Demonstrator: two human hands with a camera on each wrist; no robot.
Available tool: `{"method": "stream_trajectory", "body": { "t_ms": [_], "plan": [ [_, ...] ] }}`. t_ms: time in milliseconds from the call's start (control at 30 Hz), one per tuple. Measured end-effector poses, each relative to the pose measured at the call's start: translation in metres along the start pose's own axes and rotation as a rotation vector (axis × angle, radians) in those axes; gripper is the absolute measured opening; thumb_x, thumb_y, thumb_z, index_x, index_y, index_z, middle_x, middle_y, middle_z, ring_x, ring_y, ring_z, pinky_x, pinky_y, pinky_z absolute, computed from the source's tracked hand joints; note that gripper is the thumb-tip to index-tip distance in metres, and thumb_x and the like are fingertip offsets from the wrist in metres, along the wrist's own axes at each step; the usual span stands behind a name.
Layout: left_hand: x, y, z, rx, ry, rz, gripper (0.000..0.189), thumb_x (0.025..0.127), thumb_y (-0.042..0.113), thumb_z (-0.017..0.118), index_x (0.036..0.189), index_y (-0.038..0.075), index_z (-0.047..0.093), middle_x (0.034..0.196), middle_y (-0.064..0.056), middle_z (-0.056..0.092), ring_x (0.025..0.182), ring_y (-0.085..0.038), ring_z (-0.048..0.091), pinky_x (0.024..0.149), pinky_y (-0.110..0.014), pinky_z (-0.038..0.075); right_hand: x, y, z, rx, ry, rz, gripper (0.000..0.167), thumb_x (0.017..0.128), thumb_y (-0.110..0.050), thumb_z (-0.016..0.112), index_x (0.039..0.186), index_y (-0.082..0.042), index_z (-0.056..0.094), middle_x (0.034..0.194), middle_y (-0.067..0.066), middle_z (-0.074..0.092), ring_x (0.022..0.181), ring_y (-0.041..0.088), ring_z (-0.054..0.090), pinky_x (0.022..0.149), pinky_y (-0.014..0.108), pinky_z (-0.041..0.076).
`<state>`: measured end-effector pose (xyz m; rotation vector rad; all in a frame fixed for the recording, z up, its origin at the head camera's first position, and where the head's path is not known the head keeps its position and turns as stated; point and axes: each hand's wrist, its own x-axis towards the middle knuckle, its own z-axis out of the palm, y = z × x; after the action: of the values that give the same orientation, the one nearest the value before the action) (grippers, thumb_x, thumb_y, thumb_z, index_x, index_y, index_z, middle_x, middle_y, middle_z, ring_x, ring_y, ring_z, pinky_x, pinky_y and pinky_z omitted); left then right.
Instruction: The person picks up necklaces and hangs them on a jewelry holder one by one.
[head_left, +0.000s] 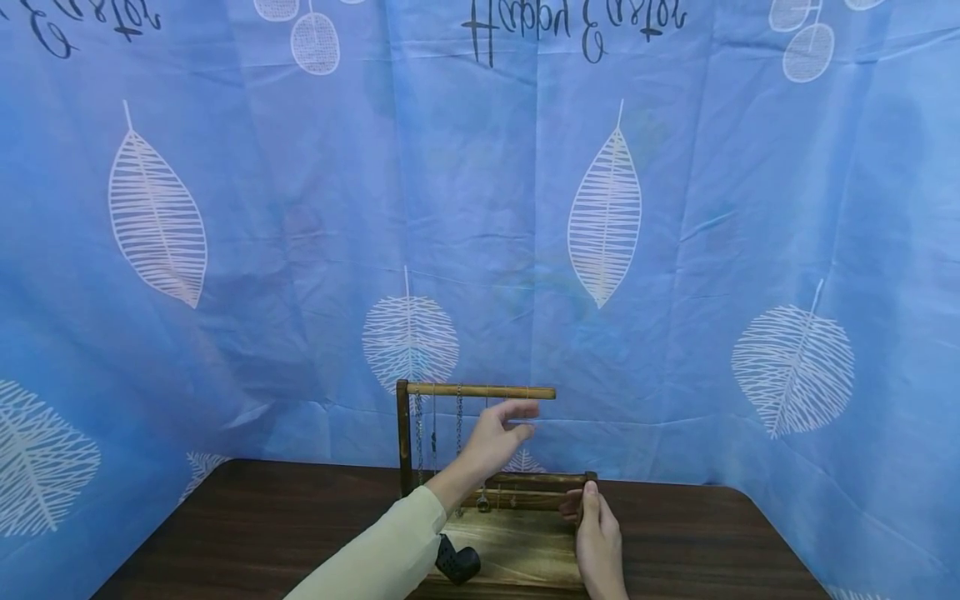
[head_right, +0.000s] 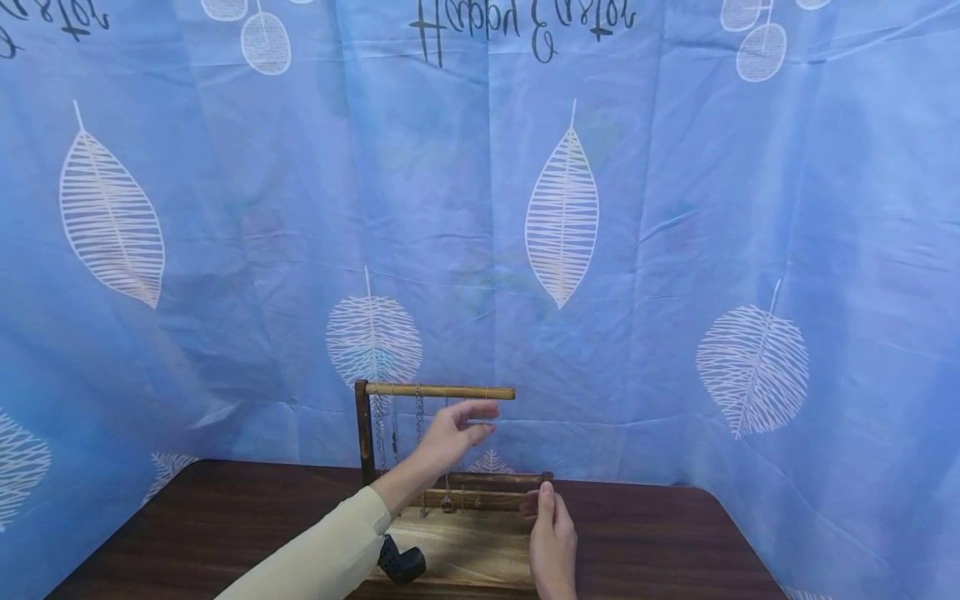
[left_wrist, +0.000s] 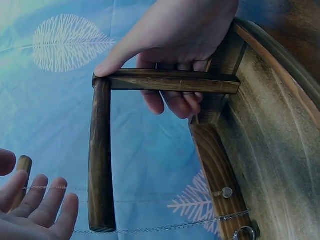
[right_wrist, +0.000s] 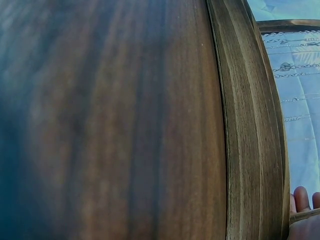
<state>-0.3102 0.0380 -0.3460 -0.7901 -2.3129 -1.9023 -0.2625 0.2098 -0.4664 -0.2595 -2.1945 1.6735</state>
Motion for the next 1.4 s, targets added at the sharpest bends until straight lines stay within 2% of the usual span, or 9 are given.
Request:
{"method": "stream_trajectory", "body": {
  "t_ms": [400,500,567,667,733,800,900,1167,1400],
  "plan": [
    [-0.018,-0.006,-0.013,-0.027,-0.043,0.013,0.035,0.102,0.009,0.059,0.137,0.015,0.061,0.139,-0.007,0.057,0.123,-0.031,0.058,0.097,-0.046,0.052,0.000,0.000,0.004,0.000,-0.009,0.009,0.080,0.104,-0.065,0.017,0.116,0.001,0.062,0.101,0.013,0.067,0.096,0.034,0.063,0.076,0.043,0.050],
    [-0.025,-0.005,-0.018,-0.026,-0.047,0.006,0.033,0.103,0.010,0.058,0.135,0.017,0.063,0.137,-0.006,0.057,0.120,-0.027,0.061,0.085,-0.042,0.054,0.003,0.000,0.006,0.000,-0.023,0.020,0.082,0.103,-0.065,0.016,0.117,0.001,0.061,0.100,0.012,0.066,0.097,0.035,0.062,0.077,0.046,0.050],
    [-0.029,-0.005,-0.022,-0.026,-0.052,0.008,0.032,0.103,0.010,0.057,0.134,0.017,0.063,0.137,-0.005,0.057,0.110,-0.022,0.064,0.071,-0.036,0.053,0.005,0.002,0.007,0.003,-0.033,0.033,0.083,0.102,-0.067,0.016,0.118,0.001,0.061,0.100,0.012,0.066,0.097,0.035,0.062,0.078,0.047,0.050],
    [-0.034,-0.006,-0.030,-0.022,-0.062,0.003,0.031,0.104,0.009,0.056,0.132,0.019,0.065,0.137,-0.005,0.057,0.073,-0.015,0.060,0.051,-0.030,0.043,0.008,0.004,0.008,0.007,-0.051,0.051,0.085,0.101,-0.068,0.015,0.120,0.001,0.060,0.100,0.013,0.066,0.096,0.035,0.062,0.078,0.048,0.050],
    [-0.037,-0.008,-0.036,-0.008,-0.066,0.003,0.030,0.103,0.009,0.056,0.131,0.019,0.065,0.138,-0.005,0.056,0.071,-0.013,0.058,0.048,-0.029,0.040,0.011,0.005,0.008,0.010,-0.058,0.059,0.086,0.101,-0.069,0.014,0.120,0.002,0.059,0.100,0.013,0.066,0.096,0.035,0.063,0.079,0.049,0.050],
    [-0.040,-0.011,-0.042,0.008,-0.064,-0.002,0.030,0.104,0.010,0.056,0.130,0.020,0.066,0.138,-0.005,0.056,0.079,-0.014,0.063,0.052,-0.030,0.043,0.015,0.006,0.007,0.011,-0.059,0.060,0.087,0.101,-0.069,0.014,0.121,0.003,0.059,0.100,0.014,0.066,0.096,0.036,0.063,0.081,0.050,0.050],
    [-0.044,-0.016,-0.051,0.037,-0.050,-0.008,0.028,0.104,0.011,0.057,0.128,0.020,0.066,0.137,-0.005,0.057,0.111,-0.021,0.064,0.055,-0.034,0.044,0.022,0.008,0.006,0.007,-0.052,0.054,0.087,0.101,-0.068,0.014,0.121,0.004,0.058,0.099,0.016,0.066,0.097,0.037,0.063,0.083,0.051,0.050],
    [-0.045,-0.039,-0.074,0.174,-0.013,0.017,0.024,0.103,0.009,0.058,0.125,0.015,0.067,0.129,-0.008,0.061,0.112,-0.028,0.064,0.081,-0.040,0.055,0.044,0.008,-0.015,0.042,-0.114,0.059,0.096,0.099,-0.070,0.006,0.128,0.009,0.053,0.104,0.021,0.064,0.105,0.045,0.059,0.088,0.055,0.048],
    [-0.045,-0.055,-0.106,0.330,-0.002,0.017,0.024,0.103,0.008,0.057,0.125,0.010,0.066,0.129,-0.012,0.061,0.115,-0.035,0.062,0.075,-0.041,0.054,0.066,0.002,-0.052,0.171,-0.236,0.081,0.105,0.095,-0.072,-0.003,0.139,0.014,0.038,0.129,0.033,0.057,0.132,0.056,0.037,0.107,0.066,0.032]
  ]
}}
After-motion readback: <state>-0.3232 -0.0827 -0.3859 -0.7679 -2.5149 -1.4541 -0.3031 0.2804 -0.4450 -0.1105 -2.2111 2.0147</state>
